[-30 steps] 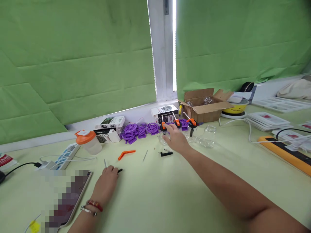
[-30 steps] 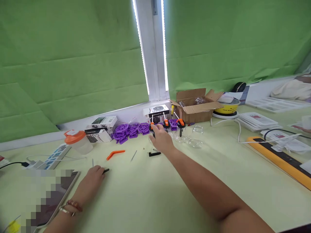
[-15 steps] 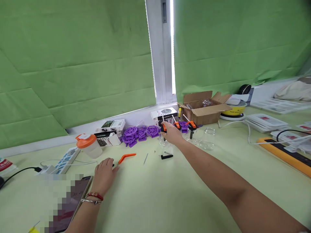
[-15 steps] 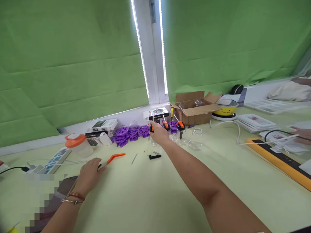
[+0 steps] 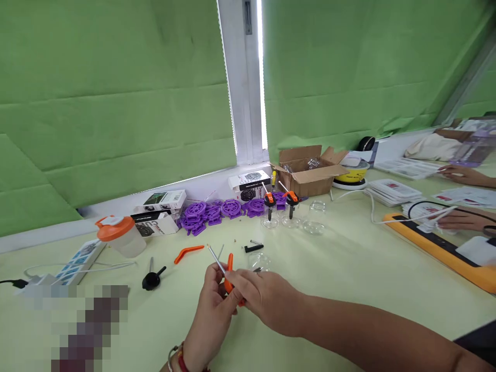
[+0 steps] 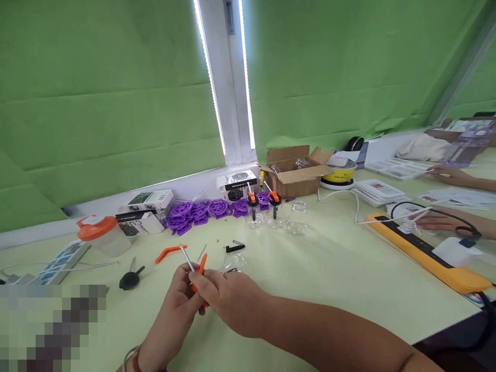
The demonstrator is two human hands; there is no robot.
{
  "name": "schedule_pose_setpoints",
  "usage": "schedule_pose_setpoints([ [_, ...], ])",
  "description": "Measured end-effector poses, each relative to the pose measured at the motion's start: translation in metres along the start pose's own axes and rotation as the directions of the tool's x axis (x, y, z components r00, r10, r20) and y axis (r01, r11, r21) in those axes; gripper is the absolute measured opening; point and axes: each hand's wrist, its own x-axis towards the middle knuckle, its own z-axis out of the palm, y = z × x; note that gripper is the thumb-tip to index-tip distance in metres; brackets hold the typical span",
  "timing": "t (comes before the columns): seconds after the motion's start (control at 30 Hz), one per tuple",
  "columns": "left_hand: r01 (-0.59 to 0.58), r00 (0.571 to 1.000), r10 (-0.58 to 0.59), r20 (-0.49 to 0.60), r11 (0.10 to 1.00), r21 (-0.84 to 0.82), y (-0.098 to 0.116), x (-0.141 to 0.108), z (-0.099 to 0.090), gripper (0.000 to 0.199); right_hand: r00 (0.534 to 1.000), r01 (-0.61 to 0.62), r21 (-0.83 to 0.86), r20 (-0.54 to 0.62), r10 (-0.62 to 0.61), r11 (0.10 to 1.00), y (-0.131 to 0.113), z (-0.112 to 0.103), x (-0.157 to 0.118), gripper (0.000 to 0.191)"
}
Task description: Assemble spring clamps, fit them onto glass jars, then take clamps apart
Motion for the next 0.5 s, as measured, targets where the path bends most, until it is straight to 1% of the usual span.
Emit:
schedule_pose_setpoints([
  [0.07, 0.002, 1.000, -0.002, 0.011, 1.000, -0.001, -0.012, 0.000, -0.001, 0.027, 0.998, 0.063, 0.061, 0.002, -0.063, 0.996, 0.006, 0.006, -0.010, 0.053],
  [0.1, -0.007, 1.000, 0.007, 0.014, 1.000, 0.012, -0.015, 0.000, -0.003, 0.025, 0.998, 0.062, 0.105, -0.027, -0.060, 0.993, 0.010, 0.005, -0.013, 0.052],
  [0.13, -0.020, 1.000, 0.020, 0.004, 0.999, 0.034, -0.017, -0.001, -0.006, 0.024, 0.996, 0.015, 0.153, -0.087, -0.002, 0.988, 0.014, 0.002, -0.015, 0.052],
  [0.17, -0.034, 0.999, 0.034, -0.011, 0.997, 0.064, -0.017, -0.002, -0.010, 0.025, 0.982, -0.071, 0.205, -0.157, 0.105, 0.976, 0.018, -0.002, -0.016, 0.054],
  [0.2, -0.045, 0.998, 0.048, -0.029, 0.994, 0.099, -0.017, -0.003, -0.013, 0.026, 0.943, -0.183, 0.266, -0.226, 0.246, 0.946, 0.023, -0.007, -0.017, 0.056],
  [0.23, -0.055, 0.997, 0.062, -0.047, 0.989, 0.134, -0.016, -0.004, -0.017, 0.027, 0.869, -0.323, 0.347, -0.261, 0.421, 0.881, 0.028, -0.012, -0.016, 0.054],
  [0.27, -0.064, 0.995, 0.075, -0.062, 0.985, 0.163, -0.016, -0.006, -0.019, 0.029, 0.794, -0.436, 0.464, -0.205, 0.572, 0.771, 0.032, -0.015, -0.016, 0.055],
  [0.3, -0.075, 0.993, 0.091, -0.077, 0.980, 0.184, -0.017, -0.007, -0.021, 0.031, 0.733, -0.517, 0.596, -0.062, 0.677, 0.615, 0.036, -0.016, -0.015, 0.054],
  [0.33, -0.092, 0.989, 0.112, -0.096, 0.976, 0.195, -0.018, -0.008, -0.023, 0.033, 0.691, -0.577, 0.706, 0.155, 0.706, 0.410, 0.038, -0.015, -0.014, 0.052],
  [0.37, -0.111, 0.984, 0.136, -0.115, 0.973, 0.201, -0.021, -0.008, -0.023, 0.035, 0.659, -0.625, 0.759, 0.390, 0.643, 0.180, 0.039, -0.012, -0.013, 0.052],
  [0.4, -0.132, 0.977, 0.162, -0.135, 0.969, 0.207, -0.024, -0.008, -0.023, 0.035, 0.616, -0.661, 0.750, 0.556, 0.557, -0.018, 0.038, -0.006, -0.013, 0.053],
  [0.43, -0.148, 0.970, 0.185, -0.159, 0.964, 0.221, -0.027, -0.007, -0.022, 0.035, 0.583, -0.677, 0.719, 0.654, 0.482, -0.158, 0.035, 0.000, -0.013, 0.052],
  [0.47, -0.152, 0.963, 0.199, -0.182, 0.958, 0.243, -0.031, -0.006, -0.022, 0.031, 0.562, -0.678, 0.698, 0.694, 0.451, -0.230, 0.030, 0.006, -0.013, 0.051],
  [0.5, -0.144, 0.957, 0.202, -0.208, 0.953, 0.265, -0.033, -0.004, -0.021, 0.027, 0.569, -0.664, 0.712, 0.680, 0.462, -0.231, 0.026, 0.011, -0.014, 0.051],
])
